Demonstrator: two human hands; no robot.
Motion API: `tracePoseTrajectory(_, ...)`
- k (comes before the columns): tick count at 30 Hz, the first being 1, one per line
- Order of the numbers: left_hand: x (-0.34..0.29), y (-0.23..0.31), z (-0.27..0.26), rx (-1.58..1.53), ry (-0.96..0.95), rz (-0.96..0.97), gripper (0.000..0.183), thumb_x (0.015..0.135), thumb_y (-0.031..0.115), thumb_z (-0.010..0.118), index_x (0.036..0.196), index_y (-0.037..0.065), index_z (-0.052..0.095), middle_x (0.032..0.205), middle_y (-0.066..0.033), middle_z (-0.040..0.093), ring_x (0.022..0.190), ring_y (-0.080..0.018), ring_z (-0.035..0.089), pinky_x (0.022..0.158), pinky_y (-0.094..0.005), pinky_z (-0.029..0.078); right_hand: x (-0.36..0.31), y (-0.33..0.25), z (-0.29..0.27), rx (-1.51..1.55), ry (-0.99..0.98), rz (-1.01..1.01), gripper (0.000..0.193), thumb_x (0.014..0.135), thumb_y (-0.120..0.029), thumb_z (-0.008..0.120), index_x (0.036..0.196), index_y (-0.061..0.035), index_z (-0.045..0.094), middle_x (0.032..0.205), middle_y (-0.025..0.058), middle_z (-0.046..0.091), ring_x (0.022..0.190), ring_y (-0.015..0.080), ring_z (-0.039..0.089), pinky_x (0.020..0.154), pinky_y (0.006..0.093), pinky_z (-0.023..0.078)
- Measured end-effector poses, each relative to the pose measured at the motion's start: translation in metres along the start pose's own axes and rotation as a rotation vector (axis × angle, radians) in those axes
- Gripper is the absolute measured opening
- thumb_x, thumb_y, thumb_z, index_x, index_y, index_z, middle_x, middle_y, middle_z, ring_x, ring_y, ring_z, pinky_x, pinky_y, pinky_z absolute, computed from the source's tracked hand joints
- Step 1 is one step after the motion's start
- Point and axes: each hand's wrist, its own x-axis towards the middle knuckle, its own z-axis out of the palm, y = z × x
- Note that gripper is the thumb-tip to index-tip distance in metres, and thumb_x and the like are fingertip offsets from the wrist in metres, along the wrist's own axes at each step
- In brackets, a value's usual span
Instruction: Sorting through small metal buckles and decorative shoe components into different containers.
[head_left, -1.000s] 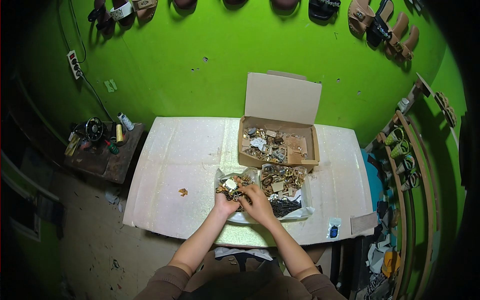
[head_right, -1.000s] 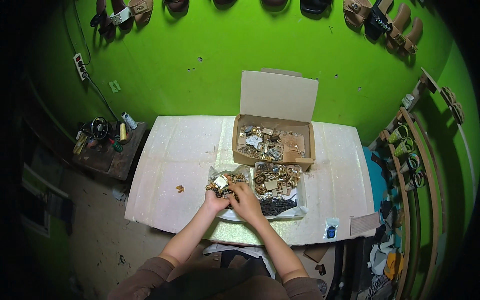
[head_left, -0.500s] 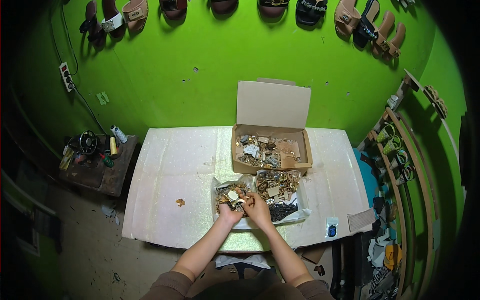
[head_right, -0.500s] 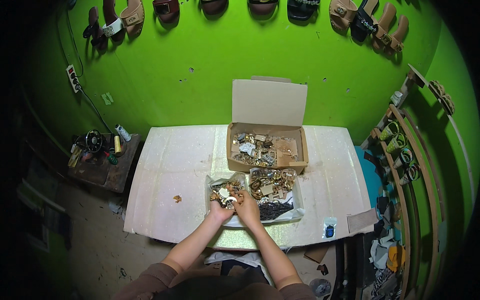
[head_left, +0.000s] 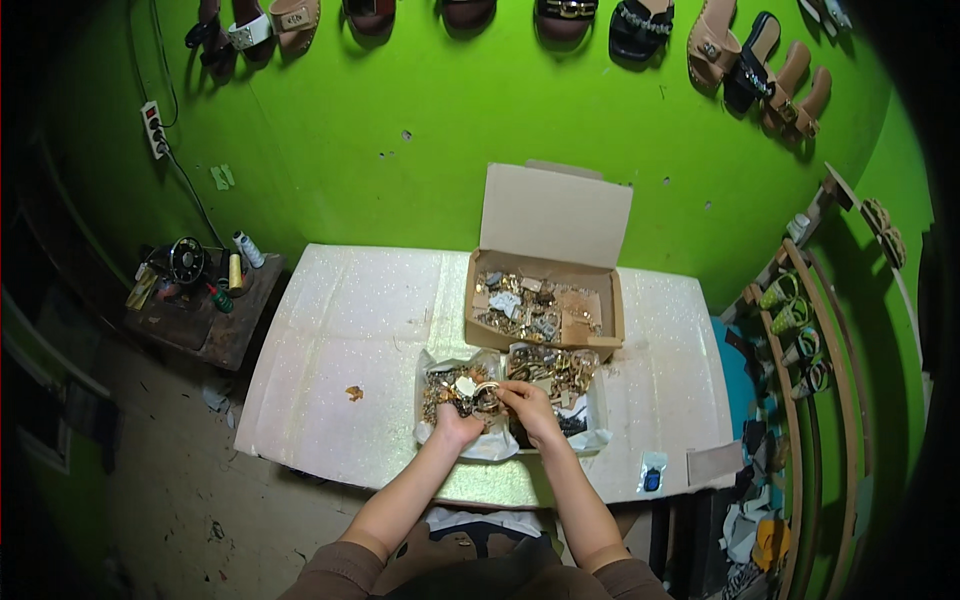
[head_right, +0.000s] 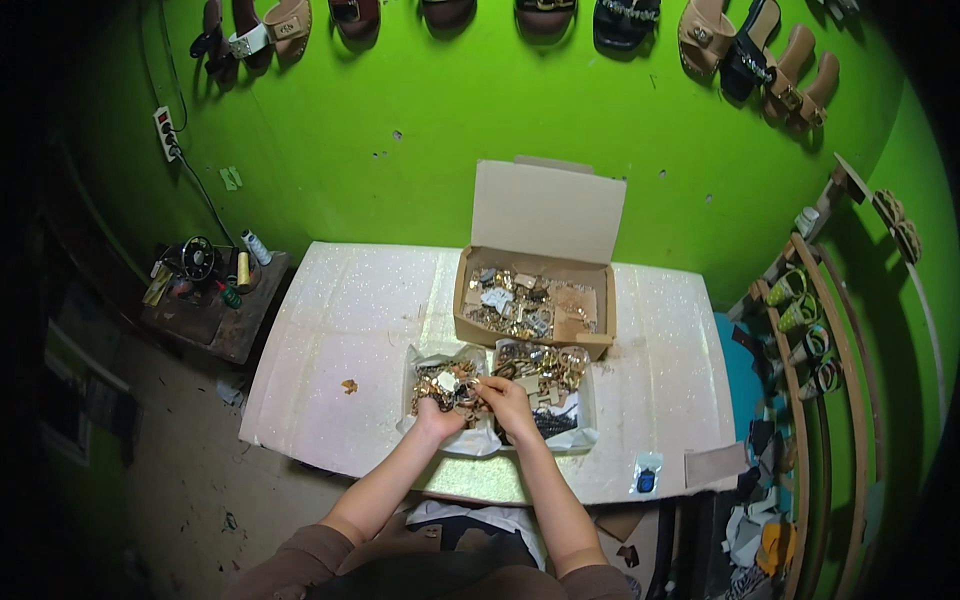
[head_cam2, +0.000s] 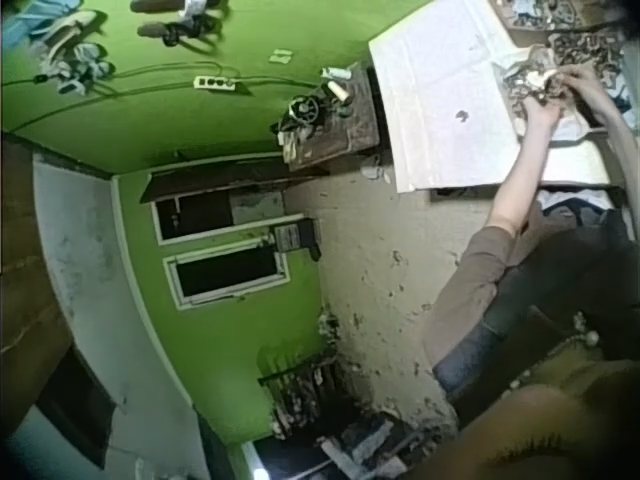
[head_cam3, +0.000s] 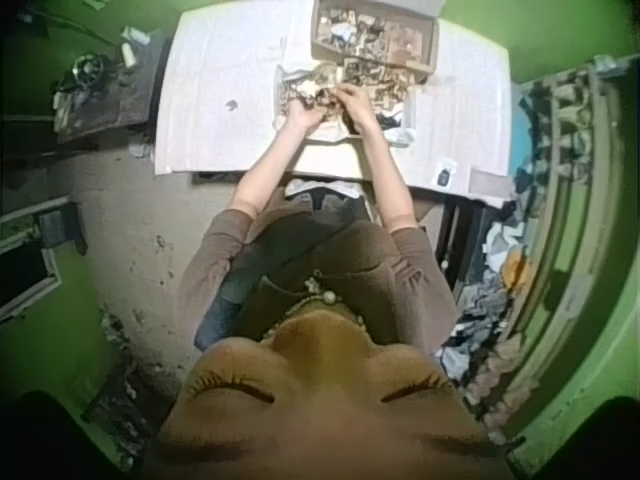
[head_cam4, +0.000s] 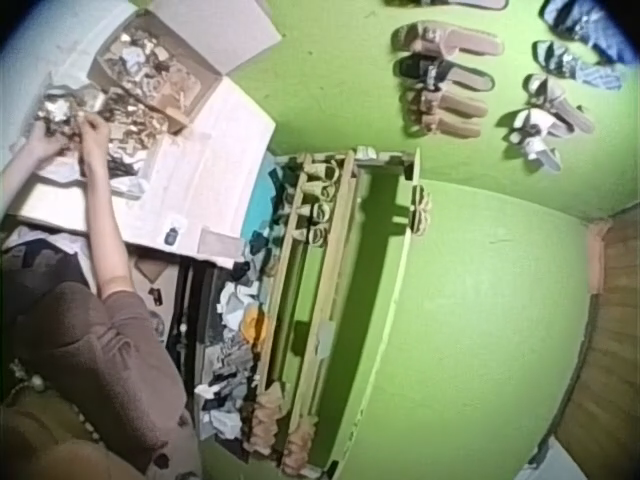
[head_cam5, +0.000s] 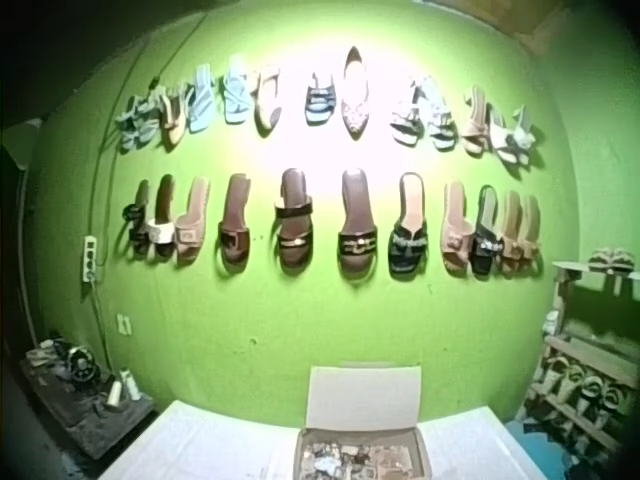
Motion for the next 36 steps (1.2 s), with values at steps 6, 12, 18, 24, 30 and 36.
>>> tracePoseTrajectory(6, -0.003, -0.022, 0.022, 0.039, 0.076, 0.014, 0.028, 0.083, 0.029, 0.039, 0.086, 0.009, 0.059, 0.085, -0.0072, 0.059, 0.074, -0.0218, 0.054, 0.068, -0.0371, 0.046, 0.006, -0.017, -0.029, 0.102, -0.015, 0.039, 0.015, 0.087, -0.018, 0.05, 0.091, -0.0033, 0.053, 0.075, 0.0027, 0.057, 0.065, 0.0083, 0.054, 0.054, 0.0186, 0.044)
tracePoseTrajectory(12, -0.002, -0.032, 0.032, -0.16, 0.005, 0.044, 0.023, 0.084, 0.024, 0.04, 0.083, 0.008, 0.057, 0.076, -0.0056, 0.058, 0.064, -0.0173, 0.054, 0.066, -0.0306, 0.046, 0.02, -0.032, -0.076, 0.008, 0.05, -0.103, 0.011, 0.083, -0.014, 0.056, 0.088, -0.0038, 0.055, 0.073, 0.0026, 0.058, 0.062, 0.0075, 0.054, 0.054, 0.0181, 0.045)
tracePoseTrajectory(18, -0.002, -0.039, 0.024, -0.193, -0.03, 0.108, 0.024, 0.084, 0.023, 0.04, 0.089, 0.008, 0.058, 0.077, -0.0049, 0.058, 0.068, -0.0168, 0.054, 0.067, -0.0323, 0.046, 0.034, -0.024, -0.099, -0.446, 0.145, -0.273, 0.015, 0.075, -0.015, 0.064, 0.076, -0.0011, 0.058, 0.072, 0.0031, 0.058, 0.059, 0.0118, 0.054, 0.053, 0.0256, 0.043)
tracePoseTrajectory(24, -0.002, -0.045, 0.022, -0.21, -0.021, 0.182, 0.024, 0.084, 0.022, 0.039, 0.086, 0.007, 0.057, 0.076, -0.0052, 0.057, 0.067, -0.0173, 0.053, 0.067, -0.0314, 0.047, 0.055, -0.013, -0.102, -1.425, 0.134, -1.17, 0.009, 0.069, -0.013, 0.059, 0.074, -0.0059, 0.055, 0.079, 0.0063, 0.055, 0.076, 0.0215, 0.053, 0.063, 0.0319, 0.043)
tracePoseTrajectory(30, -0.006, -0.045, 0.02, -0.182, 0.036, 0.236, 0.022, 0.084, 0.022, 0.042, 0.085, 0.008, 0.058, 0.077, -0.0045, 0.058, 0.068, -0.0166, 0.054, 0.074, -0.0308, 0.046, 0.061, -0.006, -0.11, -1.54, -0.021, -1.168, 0.012, 0.072, -0.017, 0.058, 0.076, -0.0067, 0.055, 0.082, 0.0043, 0.055, 0.078, 0.0207, 0.052, 0.063, 0.0316, 0.042)
tracePoseTrajectory(36, -0.007, -0.037, 0.021, -0.167, 0.012, 0.233, 0.022, 0.083, 0.022, 0.042, 0.083, 0.008, 0.059, 0.076, -0.0046, 0.059, 0.067, -0.0166, 0.055, 0.073, -0.0312, 0.046, 0.056, -0.013, -0.111, -1.431, -0.024, -1.144, 0.013, 0.073, -0.019, 0.059, 0.08, -0.0077, 0.057, 0.085, 0.0042, 0.055, 0.079, 0.0209, 0.053, 0.065, 0.0321, 0.042)
